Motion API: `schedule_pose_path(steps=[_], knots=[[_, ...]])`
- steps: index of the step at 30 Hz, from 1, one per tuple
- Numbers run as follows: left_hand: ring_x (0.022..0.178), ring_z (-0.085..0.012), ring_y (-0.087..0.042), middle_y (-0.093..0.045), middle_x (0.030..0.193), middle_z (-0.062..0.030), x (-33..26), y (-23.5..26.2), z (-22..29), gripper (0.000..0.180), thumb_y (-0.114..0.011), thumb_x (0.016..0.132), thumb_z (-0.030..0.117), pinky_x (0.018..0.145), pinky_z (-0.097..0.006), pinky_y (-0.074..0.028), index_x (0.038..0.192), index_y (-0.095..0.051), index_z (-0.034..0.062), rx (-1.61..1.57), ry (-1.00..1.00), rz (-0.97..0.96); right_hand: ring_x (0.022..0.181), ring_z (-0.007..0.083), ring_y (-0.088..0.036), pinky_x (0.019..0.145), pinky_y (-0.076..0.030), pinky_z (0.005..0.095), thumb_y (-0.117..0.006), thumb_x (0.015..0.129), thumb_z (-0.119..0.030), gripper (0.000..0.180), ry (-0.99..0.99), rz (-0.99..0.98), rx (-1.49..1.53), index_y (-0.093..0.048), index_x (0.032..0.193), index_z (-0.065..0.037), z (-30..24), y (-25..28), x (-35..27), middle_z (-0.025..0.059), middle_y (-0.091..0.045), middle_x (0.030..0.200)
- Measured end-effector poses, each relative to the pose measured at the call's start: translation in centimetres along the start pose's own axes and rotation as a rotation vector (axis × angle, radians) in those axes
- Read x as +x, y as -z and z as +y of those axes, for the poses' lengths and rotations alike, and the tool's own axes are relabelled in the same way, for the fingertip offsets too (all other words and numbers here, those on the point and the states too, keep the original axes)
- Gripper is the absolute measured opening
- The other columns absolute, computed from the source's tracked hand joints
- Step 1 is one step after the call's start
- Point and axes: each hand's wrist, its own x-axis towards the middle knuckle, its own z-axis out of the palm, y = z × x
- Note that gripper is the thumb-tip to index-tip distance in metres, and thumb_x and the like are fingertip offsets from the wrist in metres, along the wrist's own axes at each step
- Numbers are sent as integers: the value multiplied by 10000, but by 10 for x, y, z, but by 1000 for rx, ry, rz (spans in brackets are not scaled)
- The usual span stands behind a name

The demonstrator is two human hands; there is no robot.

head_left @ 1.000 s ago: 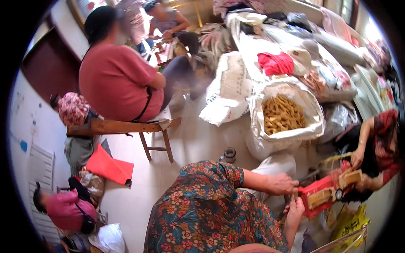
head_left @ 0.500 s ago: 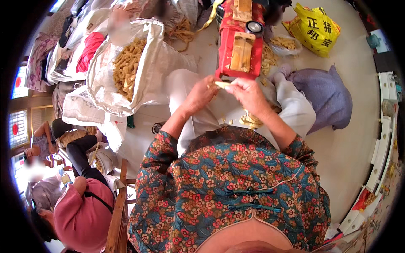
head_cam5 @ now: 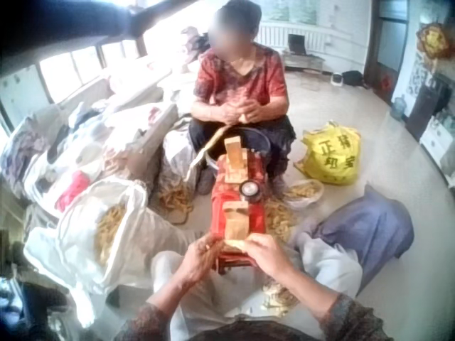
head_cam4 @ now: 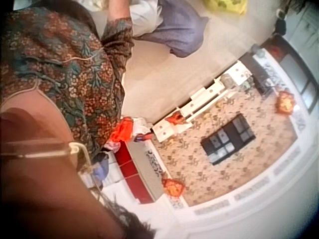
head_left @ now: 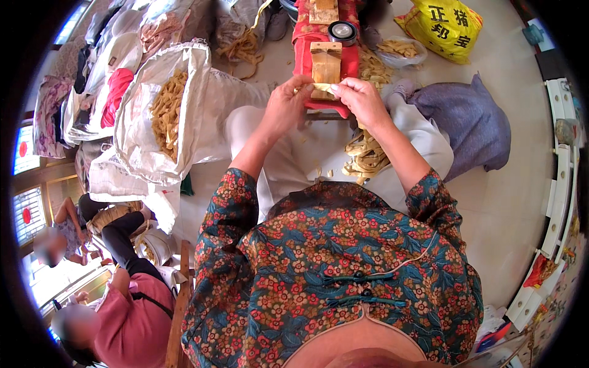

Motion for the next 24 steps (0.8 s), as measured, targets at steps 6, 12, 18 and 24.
schedule_pose_path(steps=[6, 12, 18, 24], knots=[[718, -74, -526, -598, 793, -23, 24, -4, -4, 234, -567, 898, 210, 648, -241, -448, 1024, -599, 15, 114, -40, 46, 560, 66, -463, 508, -368, 255, -617, 820, -220, 267, 14, 76, 11, -621, 713, 25, -4, 6, 14, 6, -534, 582], [788, -145, -617, -662, 874, -90, 38, 0, -5, 296, -602, 848, 240, 698, -295, -494, 1073, -629, 49, 278, 83, 30, 581, 95, -476, 544, -401, 285, -613, 826, -196, 234, 161, 103, -96, -613, 719, 13, 12, 0, 40, 31, -530, 583], [731, -263, -670, -681, 791, -104, 30, -22, 19, 217, -569, 764, 299, 627, -400, -535, 751, -684, 116, 891, 54, 96, 671, 100, -466, 617, -426, 326, -529, 886, -160, 209, 235, 164, -350, -583, 850, 38, 22, 0, 30, 76, -543, 679], [822, -303, -652, -635, 936, -160, 2, -8, -9, 240, -543, 841, 278, 649, -437, -518, 963, -584, 75, 678, 37, 176, 607, 144, -470, 585, -402, 323, -524, 907, -190, 256, 29, 96, -368, -528, 755, 17, 58, 38, 30, 36, -461, 604]])
